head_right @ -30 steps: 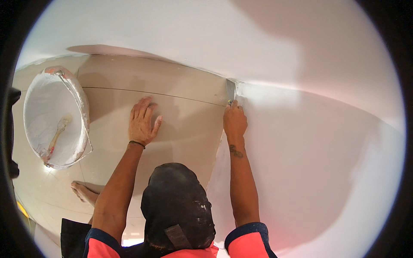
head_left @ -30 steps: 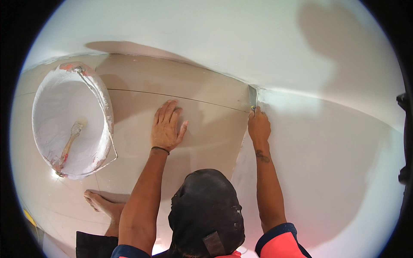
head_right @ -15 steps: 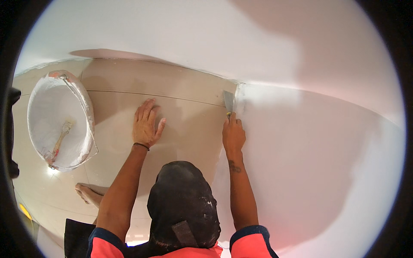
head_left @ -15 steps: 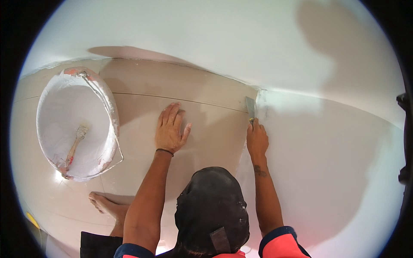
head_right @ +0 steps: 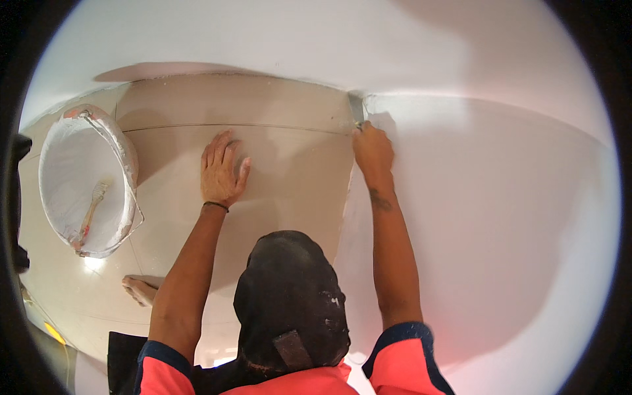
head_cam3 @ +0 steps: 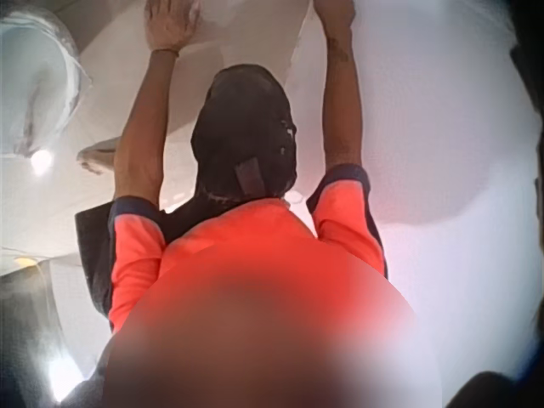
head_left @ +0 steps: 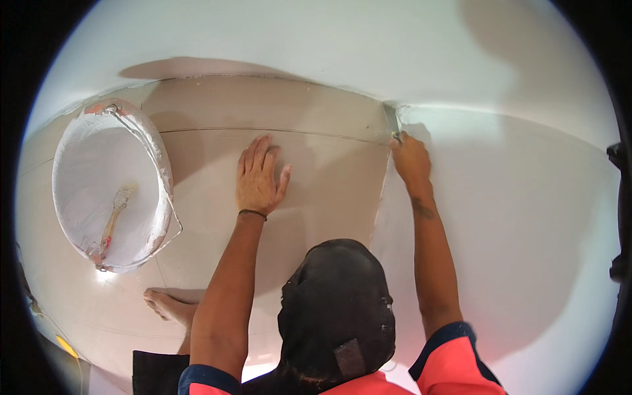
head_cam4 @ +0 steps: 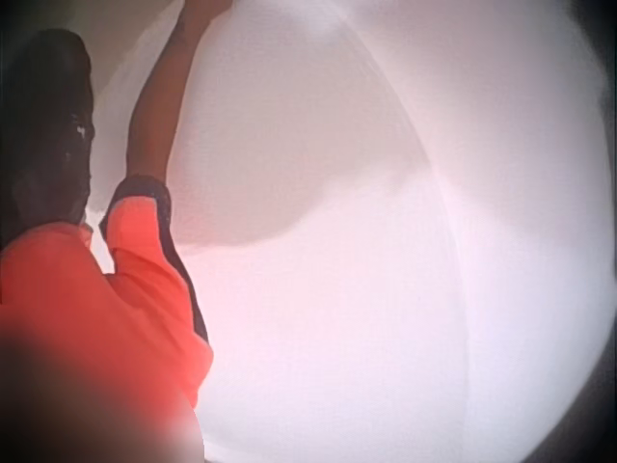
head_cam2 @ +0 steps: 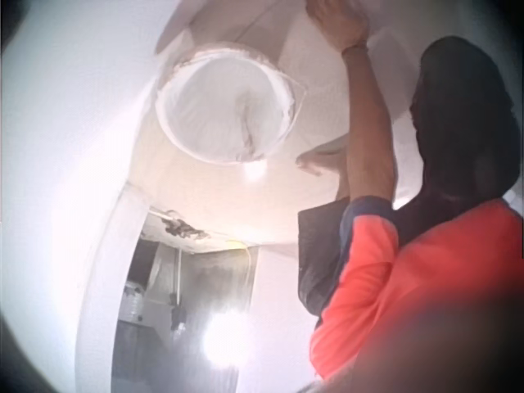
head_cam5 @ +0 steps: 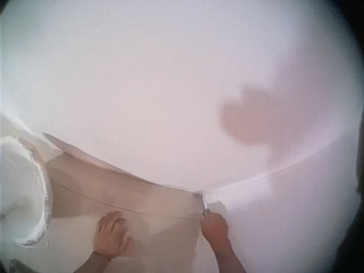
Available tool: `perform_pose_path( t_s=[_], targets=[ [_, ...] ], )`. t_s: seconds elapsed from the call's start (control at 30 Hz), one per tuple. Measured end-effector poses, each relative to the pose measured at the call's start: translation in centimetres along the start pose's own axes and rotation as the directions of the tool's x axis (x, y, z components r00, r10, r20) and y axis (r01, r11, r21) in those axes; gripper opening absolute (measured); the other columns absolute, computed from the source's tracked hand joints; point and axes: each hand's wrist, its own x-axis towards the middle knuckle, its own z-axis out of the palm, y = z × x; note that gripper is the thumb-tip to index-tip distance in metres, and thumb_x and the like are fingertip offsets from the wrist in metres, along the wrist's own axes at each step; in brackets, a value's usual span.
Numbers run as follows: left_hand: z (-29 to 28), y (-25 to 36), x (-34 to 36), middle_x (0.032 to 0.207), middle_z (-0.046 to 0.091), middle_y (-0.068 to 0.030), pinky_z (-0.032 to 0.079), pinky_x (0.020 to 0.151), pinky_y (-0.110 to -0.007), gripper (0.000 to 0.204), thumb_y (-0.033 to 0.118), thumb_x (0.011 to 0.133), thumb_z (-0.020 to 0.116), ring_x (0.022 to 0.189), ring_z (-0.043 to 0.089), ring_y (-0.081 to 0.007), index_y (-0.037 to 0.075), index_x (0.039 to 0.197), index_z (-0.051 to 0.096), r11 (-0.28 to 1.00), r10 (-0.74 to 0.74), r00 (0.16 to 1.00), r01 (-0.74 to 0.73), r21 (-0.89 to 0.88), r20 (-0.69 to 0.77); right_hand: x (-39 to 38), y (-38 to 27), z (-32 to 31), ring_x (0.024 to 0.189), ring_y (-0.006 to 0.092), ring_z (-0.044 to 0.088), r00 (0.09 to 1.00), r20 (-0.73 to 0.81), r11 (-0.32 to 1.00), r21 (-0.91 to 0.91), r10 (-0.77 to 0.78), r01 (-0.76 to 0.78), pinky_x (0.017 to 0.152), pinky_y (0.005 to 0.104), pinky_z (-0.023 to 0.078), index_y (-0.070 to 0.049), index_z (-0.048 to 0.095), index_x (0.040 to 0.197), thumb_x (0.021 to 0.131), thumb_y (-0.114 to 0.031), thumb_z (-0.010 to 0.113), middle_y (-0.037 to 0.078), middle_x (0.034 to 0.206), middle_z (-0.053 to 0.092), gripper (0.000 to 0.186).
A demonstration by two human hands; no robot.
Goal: The person retrieves a bucket and trowel, then kneels to apply plaster along the base of a wall. They scrape the trowel on a ledge, return to the room, and continue smoothing the plaster at the wall-floor junction.
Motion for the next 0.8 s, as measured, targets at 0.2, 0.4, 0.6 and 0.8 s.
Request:
perform_pose_path(
  t_s=[0.2, 0.4, 0.6, 0.8],
  targets=[
    [-0.4, 0.1, -0.1, 0.148, 0.049, -0.0104, 0.032, 0.119, -0.051, 0.037, 0.028, 0.094, 0.062, 0.141, 0.042, -0.0322, 0.01, 0.126, 0.059, 0.999, -0.033, 0.999, 0.033, -0.023, 0.024, -0.1, 2.4, -5.5, 0.098, 0.0408, 0.07, 0.996, 0.094, 0.999, -0.038, -0.003, 0.007, 0.086, 0.0504, 0.056, -0.011, 0.074, 0.111, 0.088, -0.034, 0.07, 0.017, 0.105, 0.073, 0.033],
    [-0.4, -0.2, -0.2, 0.148, 0.049, -0.0104, 0.032, 0.119, -0.05, 0.037, 0.026, 0.092, 0.063, 0.142, 0.041, -0.0312, 0.009, 0.125, 0.059, 0.997, -0.02, 1.0, 0.02, -0.07, 0.001, 5.6, -0.5, -8.1, 0.098, 0.0374, 0.07, 0.996, 0.087, 0.977, -0.212, -0.003, 0.022, 0.083, 0.0503, 0.056, -0.008, 0.075, 0.101, 0.087, -0.033, 0.071, 0.017, 0.105, 0.073, 0.029],
    [-0.2, -0.3, -0.2, 0.149, 0.047, -0.0094, 0.03, 0.121, -0.046, 0.038, 0.03, 0.093, 0.062, 0.144, 0.037, -0.0288, 0.009, 0.125, 0.059, 0.999, -0.029, 0.999, 0.029, -0.019, 0.018, 7.8, 1.1, -7.8, 0.096, 0.0369, 0.069, 0.964, 0.215, 0.915, -0.337, -0.155, 0.222, 0.083, 0.0489, 0.055, -0.009, 0.075, 0.098, 0.086, -0.031, 0.071, 0.016, 0.099, 0.073, 0.026],
    [-0.4, -0.4, -0.3, 0.15, 0.047, -0.0089, 0.03, 0.121, -0.045, 0.04, 0.032, 0.093, 0.063, 0.144, 0.037, -0.0287, 0.008, 0.125, 0.059, 1.0, -0.022, 0.999, 0.023, -0.014, 0.037, 5.0, 0.3, -7.6, 0.098, 0.0372, 0.068, 0.974, 0.17, 0.946, -0.263, -0.148, 0.19, 0.084, 0.0488, 0.055, -0.012, 0.076, 0.103, 0.088, -0.029, 0.068, 0.016, 0.1, 0.072, 0.024]
  ],
)
